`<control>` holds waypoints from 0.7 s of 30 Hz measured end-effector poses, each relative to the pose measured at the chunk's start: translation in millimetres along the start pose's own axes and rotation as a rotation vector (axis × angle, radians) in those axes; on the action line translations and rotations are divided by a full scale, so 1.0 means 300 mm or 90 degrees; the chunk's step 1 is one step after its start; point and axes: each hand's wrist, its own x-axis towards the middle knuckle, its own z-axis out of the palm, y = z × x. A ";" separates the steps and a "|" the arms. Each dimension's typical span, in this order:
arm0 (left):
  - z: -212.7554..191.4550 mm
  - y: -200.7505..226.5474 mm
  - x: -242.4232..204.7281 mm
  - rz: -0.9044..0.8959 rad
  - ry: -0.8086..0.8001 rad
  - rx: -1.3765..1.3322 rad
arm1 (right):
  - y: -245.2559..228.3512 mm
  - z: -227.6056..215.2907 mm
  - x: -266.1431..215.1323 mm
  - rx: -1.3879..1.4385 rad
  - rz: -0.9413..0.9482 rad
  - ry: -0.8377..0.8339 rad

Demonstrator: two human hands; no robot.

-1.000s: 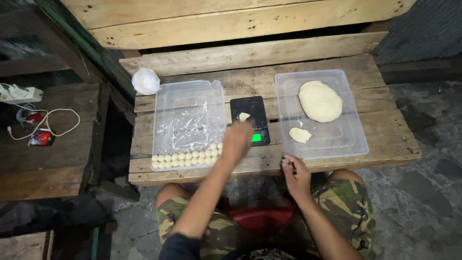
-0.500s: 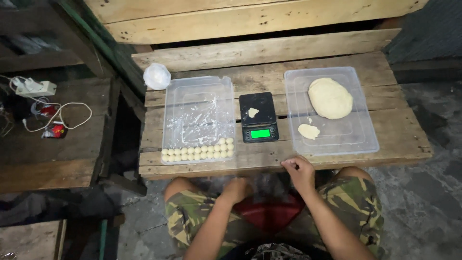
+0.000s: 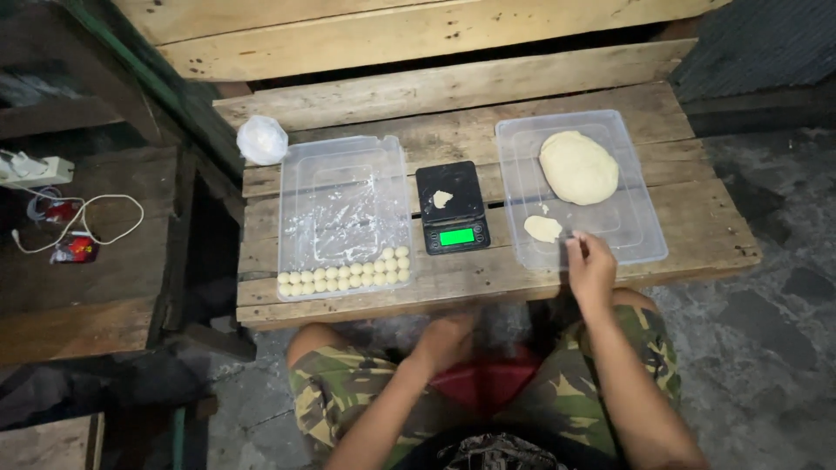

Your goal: The person portions dough from a large mass, weighs each piece on a digital scale, rolls it into a ball, and places it in a container. The process is repeated multiple times to create uniform dough balls.

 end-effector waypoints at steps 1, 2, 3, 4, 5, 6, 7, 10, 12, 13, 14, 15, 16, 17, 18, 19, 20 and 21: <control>-0.038 0.058 0.018 0.056 0.069 -0.049 | 0.024 0.013 0.021 -0.047 0.003 -0.026; -0.076 0.116 0.035 0.112 0.138 -0.099 | 0.047 0.026 0.043 -0.094 0.005 -0.051; -0.139 0.173 0.054 0.113 0.137 -0.098 | 0.062 0.039 0.064 -0.094 0.007 -0.050; -0.203 0.230 0.073 0.168 0.190 -0.154 | 0.076 0.052 0.085 -0.094 0.043 -0.133; -0.270 0.286 0.093 0.222 0.244 -0.210 | 0.088 0.068 0.111 -0.093 0.079 -0.217; -0.168 0.239 0.200 0.222 0.243 -0.209 | 0.091 0.075 0.117 -0.092 0.079 -0.217; -0.066 0.194 0.309 0.269 0.355 -0.099 | 0.093 0.083 0.128 -0.136 0.074 -0.269; 0.024 0.193 0.491 0.276 0.462 0.090 | 0.151 0.113 0.128 -0.158 0.059 -0.296; 0.051 0.208 0.569 0.237 0.459 0.163 | 0.182 0.123 0.126 -0.136 0.047 -0.271; 0.086 0.201 0.606 0.230 0.447 0.184 | 0.182 0.120 0.123 -0.114 0.060 -0.261; 0.122 0.194 0.643 0.223 0.434 0.206 | 0.183 0.118 0.120 -0.091 0.073 -0.250; 0.146 0.180 0.657 0.217 0.438 0.206 | 0.180 0.110 0.122 -0.090 0.068 -0.254; 0.171 0.167 0.672 0.177 0.380 0.215 | 0.177 0.102 0.124 -0.067 0.090 -0.256; 0.201 0.156 0.681 0.137 0.319 0.222 | 0.175 0.090 0.118 -0.045 0.115 -0.259; 0.211 0.155 0.683 0.132 0.320 0.221 | 0.171 0.075 0.115 -0.045 0.113 -0.263; 0.219 0.151 0.685 0.132 0.325 0.240 | 0.164 0.064 0.112 -0.008 0.122 -0.246; 0.226 0.146 0.687 0.131 0.329 0.260 | 0.157 0.052 0.109 0.029 0.132 -0.228; 0.235 0.150 0.688 0.127 0.331 0.260 | 0.151 0.040 0.102 0.030 0.130 -0.232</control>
